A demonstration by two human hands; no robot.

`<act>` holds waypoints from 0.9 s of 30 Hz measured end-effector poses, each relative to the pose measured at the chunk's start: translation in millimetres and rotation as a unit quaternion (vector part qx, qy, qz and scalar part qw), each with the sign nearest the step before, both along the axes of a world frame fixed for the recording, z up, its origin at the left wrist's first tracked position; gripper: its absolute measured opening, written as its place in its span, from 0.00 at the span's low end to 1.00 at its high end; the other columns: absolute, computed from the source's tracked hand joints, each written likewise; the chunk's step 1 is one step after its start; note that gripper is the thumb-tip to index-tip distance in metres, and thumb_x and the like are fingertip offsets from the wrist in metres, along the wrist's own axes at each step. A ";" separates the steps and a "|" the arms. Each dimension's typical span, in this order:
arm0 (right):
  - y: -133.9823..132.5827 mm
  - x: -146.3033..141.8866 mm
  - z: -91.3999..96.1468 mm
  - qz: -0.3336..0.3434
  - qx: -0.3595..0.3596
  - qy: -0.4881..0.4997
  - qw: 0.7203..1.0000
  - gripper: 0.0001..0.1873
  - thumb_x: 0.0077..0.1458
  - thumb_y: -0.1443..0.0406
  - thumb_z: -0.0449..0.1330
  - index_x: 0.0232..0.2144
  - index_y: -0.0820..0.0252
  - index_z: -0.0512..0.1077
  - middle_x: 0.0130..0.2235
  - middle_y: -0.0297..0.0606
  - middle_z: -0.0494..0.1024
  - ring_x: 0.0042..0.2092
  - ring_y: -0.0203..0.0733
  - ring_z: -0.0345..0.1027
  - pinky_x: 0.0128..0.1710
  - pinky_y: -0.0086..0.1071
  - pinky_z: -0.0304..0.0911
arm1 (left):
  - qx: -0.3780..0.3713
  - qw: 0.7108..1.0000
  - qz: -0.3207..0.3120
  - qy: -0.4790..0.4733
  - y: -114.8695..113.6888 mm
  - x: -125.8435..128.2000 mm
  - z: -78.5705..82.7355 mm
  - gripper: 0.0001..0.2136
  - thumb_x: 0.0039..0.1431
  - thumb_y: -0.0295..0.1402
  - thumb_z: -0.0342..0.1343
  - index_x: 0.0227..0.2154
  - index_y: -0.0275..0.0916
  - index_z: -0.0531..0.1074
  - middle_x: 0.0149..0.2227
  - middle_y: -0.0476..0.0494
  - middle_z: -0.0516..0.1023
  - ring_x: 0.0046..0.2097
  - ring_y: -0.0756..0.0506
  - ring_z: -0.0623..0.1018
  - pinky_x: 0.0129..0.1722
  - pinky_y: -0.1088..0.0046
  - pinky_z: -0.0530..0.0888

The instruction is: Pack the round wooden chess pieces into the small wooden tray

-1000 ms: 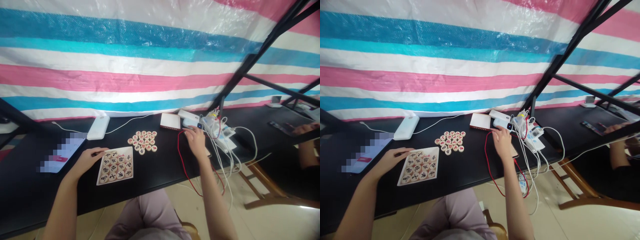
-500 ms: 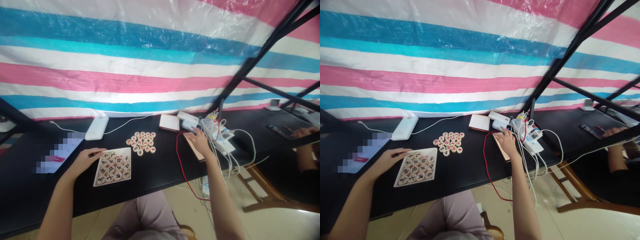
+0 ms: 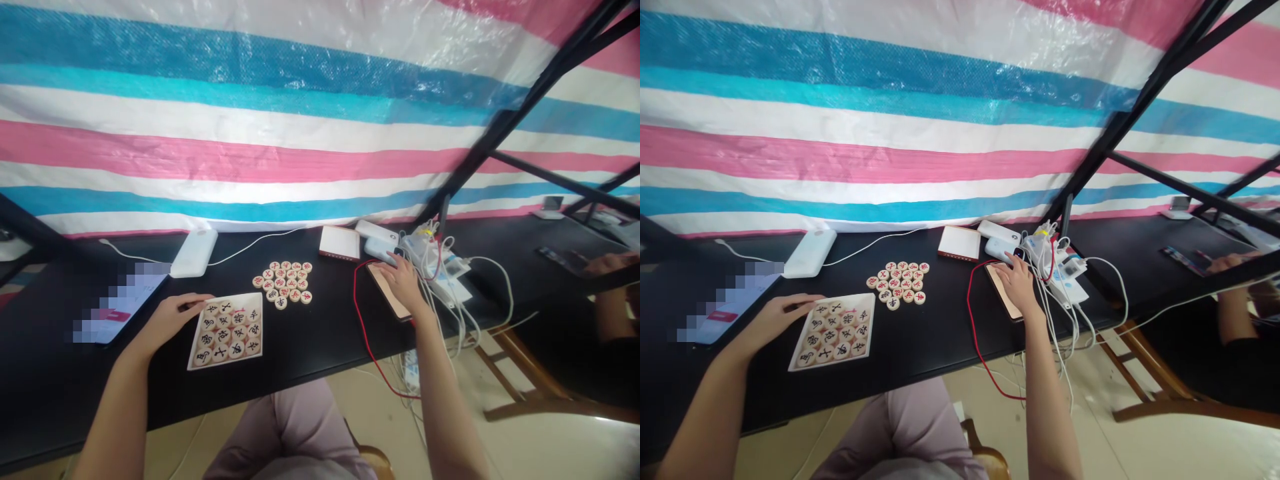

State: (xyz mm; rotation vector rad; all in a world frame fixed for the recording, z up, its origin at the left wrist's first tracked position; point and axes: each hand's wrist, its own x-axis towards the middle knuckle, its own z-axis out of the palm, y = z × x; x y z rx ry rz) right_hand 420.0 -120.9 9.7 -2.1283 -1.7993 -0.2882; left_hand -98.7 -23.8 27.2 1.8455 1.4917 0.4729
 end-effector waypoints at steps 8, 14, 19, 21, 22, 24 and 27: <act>0.0 -2.5 0.6 0.001 -0.022 0.012 1.000 0.19 0.62 0.56 0.44 0.46 0.42 0.73 0.58 0.36 0.62 0.57 0.54 0.55 0.48 0.51 0.60 | -0.001 1.000 0.000 0.000 1.5 -2.9 -4.6 0.22 0.47 0.51 0.55 0.36 0.39 0.79 0.43 0.42 0.80 0.47 0.37 0.76 0.49 0.65 0.71; 0.3 -5.1 2.4 -0.007 -0.040 0.020 0.999 0.18 0.61 0.56 0.45 0.47 0.41 0.72 0.59 0.35 0.60 0.58 0.55 0.53 0.48 0.52 0.61 | -0.010 1.000 0.001 -0.001 2.4 -2.0 -5.9 0.22 0.47 0.50 0.55 0.37 0.39 0.78 0.43 0.42 0.80 0.47 0.37 0.76 0.48 0.65 0.71; 0.5 -8.6 4.0 -0.008 -0.050 0.035 0.998 0.18 0.61 0.54 0.46 0.46 0.40 0.72 0.60 0.35 0.60 0.59 0.54 0.52 0.49 0.53 0.60 | -0.006 1.000 0.007 0.000 0.4 0.0 -2.0 0.22 0.46 0.51 0.54 0.36 0.39 0.78 0.43 0.42 0.80 0.47 0.37 0.76 0.48 0.66 0.71; 0.1 -9.2 4.5 -0.010 -0.051 0.032 0.998 0.18 0.61 0.54 0.46 0.47 0.40 0.72 0.60 0.35 0.59 0.59 0.54 0.51 0.49 0.54 0.59 | -0.014 1.000 0.006 0.003 -0.1 0.1 -0.9 0.23 0.46 0.52 0.54 0.37 0.39 0.78 0.43 0.42 0.80 0.47 0.37 0.76 0.49 0.65 0.71; -0.1 -9.1 4.6 -0.010 -0.049 0.031 0.998 0.18 0.61 0.54 0.45 0.47 0.40 0.71 0.60 0.35 0.59 0.59 0.54 0.52 0.49 0.54 0.60 | -0.018 1.000 0.005 0.004 -0.3 0.2 -0.5 0.23 0.46 0.52 0.54 0.37 0.39 0.78 0.43 0.41 0.80 0.47 0.37 0.76 0.49 0.64 0.70; -0.6 -7.4 4.5 -0.008 -0.033 0.030 0.999 0.19 0.61 0.54 0.45 0.47 0.41 0.71 0.60 0.35 0.60 0.59 0.54 0.52 0.49 0.53 0.59 | -0.024 1.000 0.003 0.003 -0.8 0.6 0.5 0.24 0.47 0.52 0.54 0.38 0.38 0.77 0.43 0.41 0.80 0.47 0.37 0.76 0.50 0.63 0.69; -2.1 -0.9 2.7 0.002 0.000 0.032 0.999 0.20 0.62 0.54 0.44 0.48 0.44 0.71 0.59 0.37 0.61 0.58 0.54 0.54 0.51 0.53 0.58 | -0.026 1.000 0.001 0.002 -1.6 1.1 2.3 0.24 0.47 0.51 0.54 0.38 0.38 0.77 0.44 0.40 0.79 0.48 0.37 0.75 0.51 0.64 0.69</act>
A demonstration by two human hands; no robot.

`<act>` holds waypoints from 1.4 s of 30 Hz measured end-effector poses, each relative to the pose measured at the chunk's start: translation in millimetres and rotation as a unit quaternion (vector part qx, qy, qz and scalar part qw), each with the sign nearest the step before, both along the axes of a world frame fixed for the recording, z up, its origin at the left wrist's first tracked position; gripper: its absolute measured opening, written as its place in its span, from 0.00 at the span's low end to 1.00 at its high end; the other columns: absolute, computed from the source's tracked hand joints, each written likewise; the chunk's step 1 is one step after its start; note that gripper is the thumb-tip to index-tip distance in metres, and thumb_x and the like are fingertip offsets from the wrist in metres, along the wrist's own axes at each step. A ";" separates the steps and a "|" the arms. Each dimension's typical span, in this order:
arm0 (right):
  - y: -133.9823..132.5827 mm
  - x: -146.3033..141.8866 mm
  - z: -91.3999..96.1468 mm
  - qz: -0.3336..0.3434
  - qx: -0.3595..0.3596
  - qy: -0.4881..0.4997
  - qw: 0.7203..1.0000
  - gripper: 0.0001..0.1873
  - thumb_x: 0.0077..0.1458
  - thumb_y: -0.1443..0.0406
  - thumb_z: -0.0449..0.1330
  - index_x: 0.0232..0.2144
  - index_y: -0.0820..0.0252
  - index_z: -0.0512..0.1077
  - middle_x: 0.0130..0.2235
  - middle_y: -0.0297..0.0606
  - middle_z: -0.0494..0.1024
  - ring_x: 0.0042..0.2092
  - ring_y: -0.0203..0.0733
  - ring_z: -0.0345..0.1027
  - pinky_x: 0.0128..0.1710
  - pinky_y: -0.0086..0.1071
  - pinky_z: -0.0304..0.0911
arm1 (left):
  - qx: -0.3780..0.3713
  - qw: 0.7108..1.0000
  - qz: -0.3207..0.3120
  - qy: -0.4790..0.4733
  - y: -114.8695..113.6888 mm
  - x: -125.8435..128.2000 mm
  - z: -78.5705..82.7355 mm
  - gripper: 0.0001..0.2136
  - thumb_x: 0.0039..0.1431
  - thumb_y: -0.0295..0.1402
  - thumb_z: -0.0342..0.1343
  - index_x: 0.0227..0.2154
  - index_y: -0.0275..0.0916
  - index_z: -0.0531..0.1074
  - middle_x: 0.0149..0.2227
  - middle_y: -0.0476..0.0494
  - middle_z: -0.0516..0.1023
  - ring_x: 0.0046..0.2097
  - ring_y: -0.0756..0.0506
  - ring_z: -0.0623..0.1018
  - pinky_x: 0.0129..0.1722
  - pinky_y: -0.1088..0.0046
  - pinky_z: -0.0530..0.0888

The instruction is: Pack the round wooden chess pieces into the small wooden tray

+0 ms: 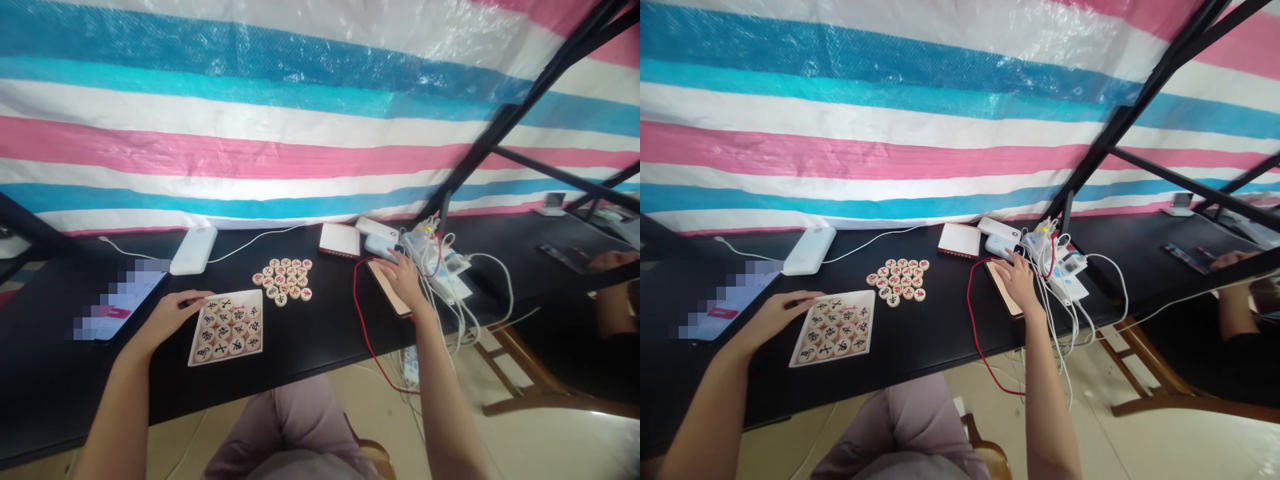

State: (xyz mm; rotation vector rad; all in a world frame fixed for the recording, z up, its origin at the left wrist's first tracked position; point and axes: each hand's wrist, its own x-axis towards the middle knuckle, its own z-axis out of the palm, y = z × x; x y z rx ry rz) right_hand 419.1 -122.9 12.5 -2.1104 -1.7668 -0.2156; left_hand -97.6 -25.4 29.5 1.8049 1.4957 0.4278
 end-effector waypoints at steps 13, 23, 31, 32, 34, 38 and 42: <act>-49.0 34.9 -16.5 0.053 0.012 0.236 0.970 0.23 0.59 0.57 0.48 0.55 0.53 0.63 0.58 0.42 0.64 0.59 0.46 0.56 0.60 0.47 0.51 | 0.014 1.000 -0.006 0.013 2.9 -1.8 -2.3 0.22 0.47 0.49 0.55 0.38 0.37 0.78 0.44 0.41 0.79 0.48 0.38 0.75 0.49 0.68 0.69; -88.5 30.1 -14.1 0.072 -0.075 0.431 0.896 0.39 0.49 0.56 0.62 0.60 0.48 0.52 0.65 0.38 0.52 0.65 0.47 0.44 0.63 0.46 0.45 | 0.005 1.000 -0.003 0.019 4.4 -2.9 -4.7 0.23 0.47 0.49 0.55 0.39 0.37 0.77 0.44 0.42 0.79 0.49 0.38 0.75 0.49 0.68 0.69; -84.0 34.8 -28.9 0.058 -0.039 0.410 0.909 0.35 0.50 0.57 0.61 0.59 0.50 0.55 0.63 0.41 0.57 0.62 0.47 0.51 0.62 0.47 0.48 | 0.018 1.000 0.000 0.025 3.2 -0.9 -2.5 0.23 0.46 0.51 0.54 0.38 0.37 0.78 0.43 0.42 0.80 0.47 0.38 0.76 0.48 0.68 0.70; -82.3 35.5 -31.5 0.050 -0.030 0.397 0.916 0.34 0.51 0.56 0.60 0.59 0.51 0.56 0.62 0.41 0.58 0.61 0.47 0.53 0.62 0.48 0.49 | 0.019 0.999 0.000 0.026 3.1 -0.9 -2.5 0.23 0.46 0.51 0.54 0.38 0.37 0.78 0.43 0.42 0.80 0.47 0.38 0.76 0.48 0.68 0.70; -79.4 36.2 -35.6 0.035 -0.015 0.367 0.929 0.30 0.53 0.55 0.57 0.58 0.52 0.58 0.61 0.42 0.60 0.60 0.48 0.56 0.61 0.48 0.51 | 0.018 1.000 0.002 0.025 3.1 -1.0 -2.6 0.23 0.47 0.50 0.55 0.38 0.37 0.77 0.43 0.42 0.80 0.47 0.38 0.76 0.48 0.68 0.70; -77.7 34.6 -37.7 0.022 -0.004 0.329 0.944 0.27 0.56 0.54 0.53 0.57 0.52 0.59 0.60 0.42 0.61 0.59 0.47 0.57 0.60 0.47 0.52 | 0.011 1.000 0.002 0.015 2.7 -0.7 -2.3 0.23 0.47 0.50 0.55 0.39 0.37 0.77 0.43 0.42 0.79 0.48 0.39 0.76 0.48 0.69 0.70; -80.9 31.2 -34.8 0.021 -0.017 0.317 0.948 0.28 0.57 0.53 0.52 0.58 0.52 0.57 0.60 0.42 0.61 0.60 0.46 0.56 0.60 0.47 0.52 | 0.012 1.000 0.008 0.017 1.6 0.2 -1.4 0.23 0.47 0.51 0.55 0.38 0.38 0.77 0.43 0.42 0.80 0.48 0.39 0.76 0.48 0.69 0.70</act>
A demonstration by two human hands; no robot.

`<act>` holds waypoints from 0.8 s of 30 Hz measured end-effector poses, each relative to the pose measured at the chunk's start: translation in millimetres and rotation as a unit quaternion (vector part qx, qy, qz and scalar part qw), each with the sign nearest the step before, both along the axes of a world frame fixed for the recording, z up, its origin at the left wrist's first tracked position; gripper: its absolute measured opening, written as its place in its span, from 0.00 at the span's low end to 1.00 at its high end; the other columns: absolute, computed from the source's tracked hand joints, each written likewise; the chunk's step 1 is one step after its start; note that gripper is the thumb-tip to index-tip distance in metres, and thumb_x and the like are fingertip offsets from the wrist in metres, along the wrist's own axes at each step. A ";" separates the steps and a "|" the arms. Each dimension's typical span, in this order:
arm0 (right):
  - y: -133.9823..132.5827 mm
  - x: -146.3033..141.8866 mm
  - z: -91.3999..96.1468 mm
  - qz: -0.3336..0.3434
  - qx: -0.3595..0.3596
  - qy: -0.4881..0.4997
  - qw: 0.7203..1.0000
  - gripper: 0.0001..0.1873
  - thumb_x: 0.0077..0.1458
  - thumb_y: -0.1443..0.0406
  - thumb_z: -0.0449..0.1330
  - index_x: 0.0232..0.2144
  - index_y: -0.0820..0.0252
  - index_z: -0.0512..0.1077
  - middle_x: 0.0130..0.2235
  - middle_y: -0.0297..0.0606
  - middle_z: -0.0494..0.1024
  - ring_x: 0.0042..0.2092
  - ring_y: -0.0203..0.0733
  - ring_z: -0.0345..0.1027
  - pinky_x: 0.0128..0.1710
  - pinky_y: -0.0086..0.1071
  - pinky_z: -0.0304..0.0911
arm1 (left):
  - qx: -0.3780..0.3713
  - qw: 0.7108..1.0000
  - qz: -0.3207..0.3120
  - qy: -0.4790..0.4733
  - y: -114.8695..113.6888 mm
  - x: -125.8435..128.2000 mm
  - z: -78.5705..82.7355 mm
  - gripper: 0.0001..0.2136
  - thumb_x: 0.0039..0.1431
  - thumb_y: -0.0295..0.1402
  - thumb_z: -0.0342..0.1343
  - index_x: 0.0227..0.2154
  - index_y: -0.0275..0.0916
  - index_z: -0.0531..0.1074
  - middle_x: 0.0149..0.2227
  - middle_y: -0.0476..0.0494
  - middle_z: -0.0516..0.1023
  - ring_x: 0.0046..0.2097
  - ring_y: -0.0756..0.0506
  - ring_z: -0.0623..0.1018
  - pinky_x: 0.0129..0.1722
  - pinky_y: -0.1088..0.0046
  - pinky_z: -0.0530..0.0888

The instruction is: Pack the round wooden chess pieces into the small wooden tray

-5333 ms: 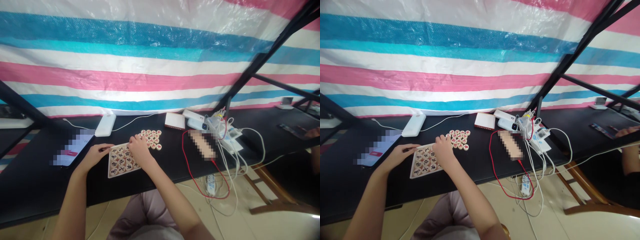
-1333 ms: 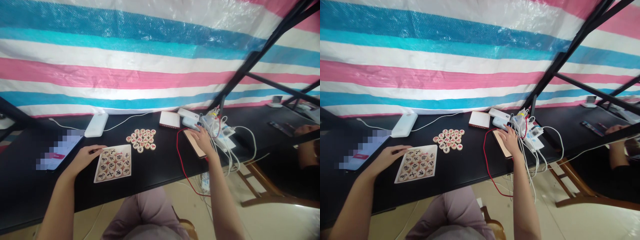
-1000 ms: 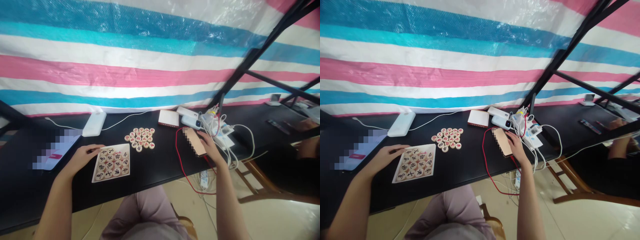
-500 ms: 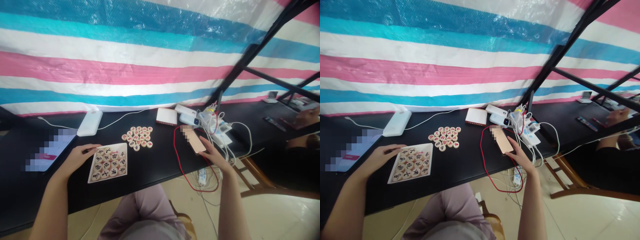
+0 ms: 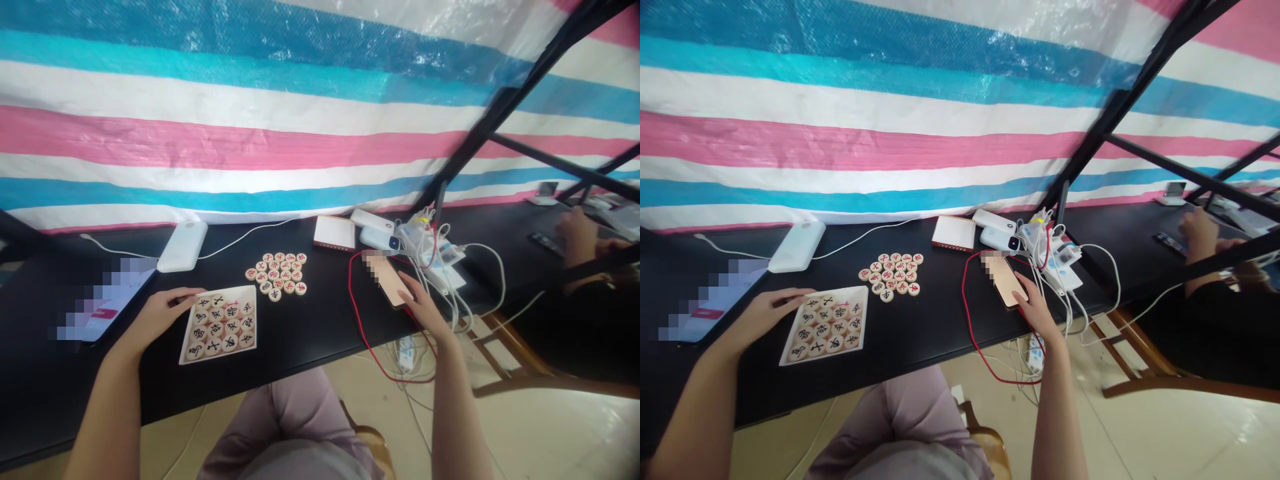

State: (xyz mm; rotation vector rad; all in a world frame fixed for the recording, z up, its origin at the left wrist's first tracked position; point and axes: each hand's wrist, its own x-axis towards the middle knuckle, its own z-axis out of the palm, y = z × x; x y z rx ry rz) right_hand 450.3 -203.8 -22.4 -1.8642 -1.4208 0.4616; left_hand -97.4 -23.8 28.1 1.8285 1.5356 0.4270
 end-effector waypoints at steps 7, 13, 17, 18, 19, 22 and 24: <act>-3.1 -8.9 8.5 -0.005 0.000 -0.026 1.000 0.29 0.56 0.53 0.52 0.58 0.52 0.58 0.59 0.42 0.62 0.60 0.49 0.56 0.61 0.49 0.49 | -0.002 1.000 -0.008 -0.006 0.4 -1.6 -2.5 0.23 0.48 0.50 0.55 0.39 0.37 0.77 0.43 0.43 0.80 0.48 0.38 0.75 0.46 0.70 0.71; -2.8 -13.8 12.3 -0.003 0.001 -0.043 0.999 0.28 0.56 0.53 0.52 0.57 0.53 0.59 0.58 0.43 0.64 0.59 0.49 0.56 0.60 0.48 0.50 | 0.006 1.000 -0.008 -0.004 0.8 -1.6 -2.9 0.22 0.48 0.49 0.55 0.38 0.37 0.78 0.42 0.42 0.80 0.47 0.38 0.76 0.46 0.70 0.71; -3.5 -14.4 10.8 -0.008 0.007 -0.052 0.999 0.28 0.56 0.53 0.52 0.57 0.52 0.60 0.57 0.42 0.64 0.59 0.48 0.56 0.60 0.47 0.51 | 0.004 1.000 -0.008 0.002 0.9 -0.7 -2.0 0.23 0.47 0.49 0.55 0.39 0.36 0.77 0.42 0.41 0.80 0.47 0.38 0.76 0.47 0.70 0.71; -3.4 -14.5 10.2 -0.009 0.008 -0.053 0.999 0.28 0.55 0.53 0.52 0.57 0.52 0.60 0.57 0.42 0.64 0.59 0.48 0.57 0.60 0.47 0.51 | 0.003 1.000 -0.010 0.004 1.0 -0.8 -1.9 0.23 0.47 0.49 0.55 0.39 0.35 0.77 0.43 0.40 0.80 0.47 0.38 0.76 0.47 0.69 0.70; -3.3 -14.6 9.7 -0.009 0.010 -0.053 0.998 0.27 0.55 0.53 0.52 0.57 0.52 0.60 0.57 0.42 0.64 0.59 0.48 0.57 0.60 0.47 0.51 | 0.002 1.000 -0.011 0.005 1.2 -1.0 -2.0 0.23 0.47 0.49 0.55 0.39 0.35 0.77 0.43 0.40 0.80 0.48 0.38 0.75 0.48 0.69 0.70; -2.8 -15.3 8.5 -0.008 0.017 -0.053 0.998 0.27 0.56 0.53 0.52 0.56 0.52 0.60 0.57 0.42 0.64 0.59 0.48 0.56 0.60 0.46 0.50 | -0.003 1.000 -0.011 0.008 1.6 -2.0 -2.9 0.23 0.48 0.49 0.54 0.40 0.36 0.76 0.44 0.41 0.79 0.48 0.38 0.75 0.49 0.69 0.69; -2.6 -16.2 8.6 -0.015 0.018 -0.047 0.999 0.27 0.55 0.52 0.52 0.56 0.52 0.61 0.57 0.43 0.64 0.59 0.48 0.56 0.60 0.46 0.50 | -0.004 1.000 -0.009 0.009 1.8 -2.7 -4.1 0.23 0.48 0.49 0.54 0.40 0.37 0.76 0.44 0.42 0.79 0.48 0.39 0.75 0.49 0.69 0.69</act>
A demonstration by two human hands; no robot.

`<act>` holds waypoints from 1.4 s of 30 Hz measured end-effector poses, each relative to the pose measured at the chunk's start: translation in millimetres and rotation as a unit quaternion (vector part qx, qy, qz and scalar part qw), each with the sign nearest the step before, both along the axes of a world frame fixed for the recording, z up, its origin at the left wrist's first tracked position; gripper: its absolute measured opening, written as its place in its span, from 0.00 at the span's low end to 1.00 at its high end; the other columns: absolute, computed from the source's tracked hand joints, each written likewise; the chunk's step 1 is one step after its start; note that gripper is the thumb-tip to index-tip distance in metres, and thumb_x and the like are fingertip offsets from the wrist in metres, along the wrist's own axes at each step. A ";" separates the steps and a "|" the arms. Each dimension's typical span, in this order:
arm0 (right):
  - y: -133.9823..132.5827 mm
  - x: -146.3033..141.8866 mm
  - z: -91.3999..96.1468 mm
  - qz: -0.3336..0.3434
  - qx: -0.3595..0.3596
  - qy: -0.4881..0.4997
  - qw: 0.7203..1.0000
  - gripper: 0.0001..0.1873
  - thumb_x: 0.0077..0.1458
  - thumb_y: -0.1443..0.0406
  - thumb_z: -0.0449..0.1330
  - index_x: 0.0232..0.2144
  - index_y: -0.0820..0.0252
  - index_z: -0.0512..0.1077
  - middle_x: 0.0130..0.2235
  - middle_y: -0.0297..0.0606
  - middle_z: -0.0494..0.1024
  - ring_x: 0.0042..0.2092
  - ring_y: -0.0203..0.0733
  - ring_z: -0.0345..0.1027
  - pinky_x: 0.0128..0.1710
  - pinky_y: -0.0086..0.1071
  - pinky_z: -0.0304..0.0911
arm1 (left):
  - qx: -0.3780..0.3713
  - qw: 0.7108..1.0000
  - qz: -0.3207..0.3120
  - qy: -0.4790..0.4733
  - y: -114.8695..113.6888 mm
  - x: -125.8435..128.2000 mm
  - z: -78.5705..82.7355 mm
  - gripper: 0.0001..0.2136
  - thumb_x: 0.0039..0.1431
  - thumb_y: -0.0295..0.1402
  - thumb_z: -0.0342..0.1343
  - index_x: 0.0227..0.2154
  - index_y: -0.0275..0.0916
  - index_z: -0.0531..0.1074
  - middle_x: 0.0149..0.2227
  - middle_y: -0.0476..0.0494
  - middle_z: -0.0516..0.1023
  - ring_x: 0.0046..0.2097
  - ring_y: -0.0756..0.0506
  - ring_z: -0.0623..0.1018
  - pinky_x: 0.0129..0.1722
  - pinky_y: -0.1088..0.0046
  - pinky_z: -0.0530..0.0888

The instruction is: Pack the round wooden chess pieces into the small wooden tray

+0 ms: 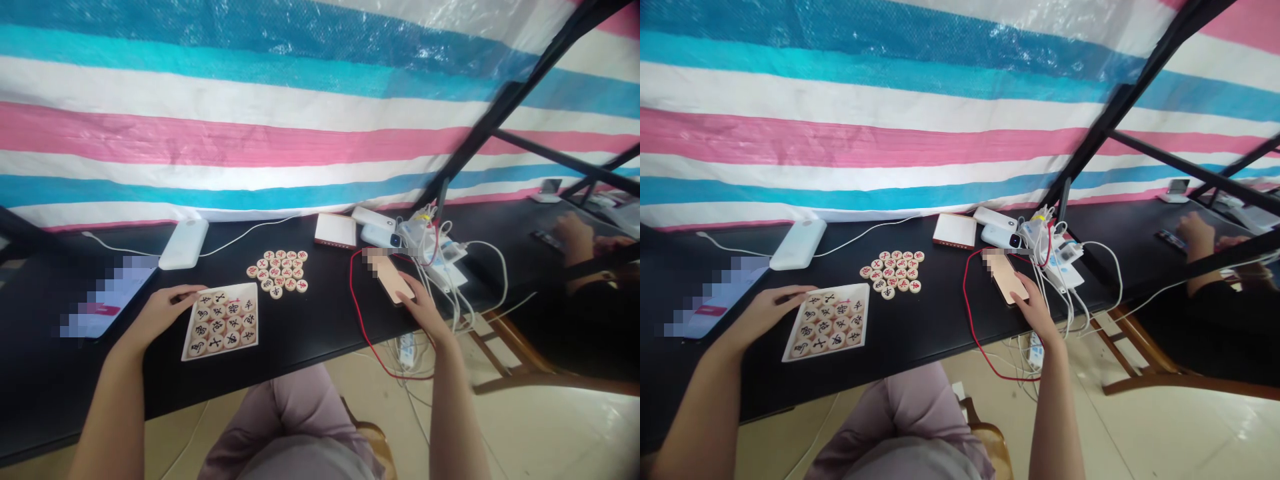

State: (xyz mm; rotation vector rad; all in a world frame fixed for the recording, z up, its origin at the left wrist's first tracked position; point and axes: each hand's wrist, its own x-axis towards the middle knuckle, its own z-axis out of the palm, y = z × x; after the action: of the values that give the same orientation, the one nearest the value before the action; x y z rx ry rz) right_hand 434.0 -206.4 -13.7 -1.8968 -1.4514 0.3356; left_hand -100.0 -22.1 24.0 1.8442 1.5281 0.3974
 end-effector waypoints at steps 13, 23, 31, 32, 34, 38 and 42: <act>-0.5 -7.2 7.6 -0.024 -0.013 0.052 0.998 0.27 0.54 0.52 0.54 0.55 0.52 0.62 0.57 0.41 0.64 0.57 0.48 0.58 0.59 0.47 0.51 | -0.005 1.000 0.002 0.000 2.1 -3.0 -6.1 0.22 0.49 0.49 0.53 0.40 0.38 0.76 0.44 0.43 0.79 0.48 0.39 0.75 0.50 0.68 0.68; 3.3 -0.4 -4.1 -0.033 -0.006 0.059 0.998 0.27 0.55 0.51 0.53 0.55 0.53 0.61 0.57 0.42 0.64 0.56 0.48 0.60 0.56 0.45 0.56 | -0.010 1.000 0.011 0.003 0.8 -0.8 -3.3 0.22 0.48 0.49 0.53 0.40 0.38 0.76 0.44 0.43 0.79 0.48 0.39 0.75 0.51 0.67 0.68; 16.5 3.5 -9.8 -0.051 0.001 0.012 0.999 0.29 0.54 0.50 0.53 0.55 0.56 0.62 0.54 0.44 0.67 0.54 0.49 0.63 0.54 0.46 0.59 | -0.014 1.000 0.013 0.004 0.4 0.6 -2.2 0.22 0.47 0.49 0.53 0.40 0.38 0.76 0.44 0.43 0.79 0.47 0.39 0.75 0.50 0.67 0.67; 19.2 2.2 -9.0 -0.055 -0.001 0.000 0.999 0.29 0.53 0.50 0.53 0.55 0.56 0.63 0.54 0.44 0.68 0.54 0.49 0.63 0.54 0.46 0.58 | -0.018 1.000 0.013 0.004 0.3 0.8 -2.0 0.22 0.48 0.49 0.53 0.40 0.38 0.76 0.44 0.43 0.79 0.47 0.39 0.75 0.50 0.68 0.68; 24.3 -1.0 -6.7 -0.067 -0.007 -0.021 0.998 0.29 0.53 0.50 0.54 0.54 0.56 0.63 0.54 0.44 0.68 0.54 0.49 0.63 0.55 0.47 0.57 | -0.018 1.000 0.013 0.003 0.0 0.9 -1.8 0.22 0.48 0.49 0.53 0.40 0.38 0.76 0.44 0.43 0.79 0.47 0.39 0.75 0.50 0.68 0.67; 30.1 -5.7 -3.1 -0.090 -0.017 -0.031 0.995 0.29 0.52 0.50 0.53 0.54 0.56 0.64 0.54 0.44 0.69 0.53 0.49 0.63 0.55 0.48 0.57 | 0.000 1.000 0.008 0.003 0.1 1.0 -1.9 0.22 0.48 0.49 0.52 0.39 0.38 0.76 0.44 0.42 0.79 0.49 0.39 0.74 0.50 0.69 0.67; 31.7 -5.0 -4.4 -0.099 -0.013 -0.024 0.995 0.29 0.52 0.51 0.53 0.53 0.57 0.65 0.53 0.44 0.69 0.53 0.49 0.64 0.54 0.47 0.58 | 0.007 1.000 0.006 0.011 0.6 0.8 -2.9 0.23 0.47 0.49 0.52 0.39 0.37 0.76 0.43 0.42 0.80 0.47 0.39 0.75 0.48 0.69 0.68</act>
State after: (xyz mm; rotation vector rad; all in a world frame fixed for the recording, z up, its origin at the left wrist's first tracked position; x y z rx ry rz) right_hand 429.1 -174.8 -18.1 -2.0631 -1.2807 0.2165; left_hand -99.3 -21.4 21.1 1.8565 1.5550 0.3954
